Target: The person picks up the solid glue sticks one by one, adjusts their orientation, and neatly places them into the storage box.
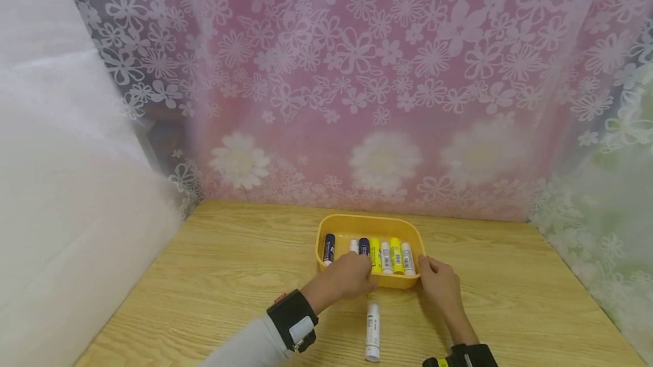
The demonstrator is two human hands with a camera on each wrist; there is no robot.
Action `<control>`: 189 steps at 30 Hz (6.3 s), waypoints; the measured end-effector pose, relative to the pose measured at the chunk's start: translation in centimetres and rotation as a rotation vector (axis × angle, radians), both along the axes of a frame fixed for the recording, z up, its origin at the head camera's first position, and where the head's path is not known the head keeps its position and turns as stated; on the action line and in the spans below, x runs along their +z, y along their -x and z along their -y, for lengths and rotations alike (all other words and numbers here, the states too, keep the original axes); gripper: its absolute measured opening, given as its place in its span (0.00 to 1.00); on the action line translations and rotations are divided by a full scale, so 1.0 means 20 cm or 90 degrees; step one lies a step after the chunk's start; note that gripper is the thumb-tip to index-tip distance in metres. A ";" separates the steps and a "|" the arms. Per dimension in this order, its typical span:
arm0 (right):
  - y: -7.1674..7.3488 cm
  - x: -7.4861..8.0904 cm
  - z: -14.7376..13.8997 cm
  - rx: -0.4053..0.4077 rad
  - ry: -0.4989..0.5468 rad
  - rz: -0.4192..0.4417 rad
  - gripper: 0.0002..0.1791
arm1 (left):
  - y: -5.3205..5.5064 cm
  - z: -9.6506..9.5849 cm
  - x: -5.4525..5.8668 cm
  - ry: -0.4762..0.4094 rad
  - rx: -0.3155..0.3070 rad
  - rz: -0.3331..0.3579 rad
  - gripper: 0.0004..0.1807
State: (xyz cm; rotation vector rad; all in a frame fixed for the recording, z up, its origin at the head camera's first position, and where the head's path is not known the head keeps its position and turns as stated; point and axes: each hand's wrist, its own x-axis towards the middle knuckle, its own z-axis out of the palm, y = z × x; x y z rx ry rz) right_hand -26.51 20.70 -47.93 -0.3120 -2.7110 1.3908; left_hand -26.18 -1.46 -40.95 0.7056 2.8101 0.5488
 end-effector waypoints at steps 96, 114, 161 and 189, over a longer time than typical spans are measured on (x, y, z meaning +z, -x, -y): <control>0.01 -0.02 0.00 0.001 -0.007 0.006 0.34 | -0.10 -0.06 -0.16 0.092 0.024 0.033 0.10; 0.01 -0.02 0.00 0.002 -0.002 0.007 0.35 | -0.10 -0.06 -0.18 0.093 0.010 0.014 0.10; 0.01 -0.02 -0.01 -0.009 -0.013 -0.003 0.32 | 0.03 -0.03 0.26 -0.023 0.003 -0.001 0.10; 0.02 -0.05 -0.01 -0.016 -0.024 -0.013 0.32 | 0.38 0.13 0.32 -0.157 0.179 -0.024 0.12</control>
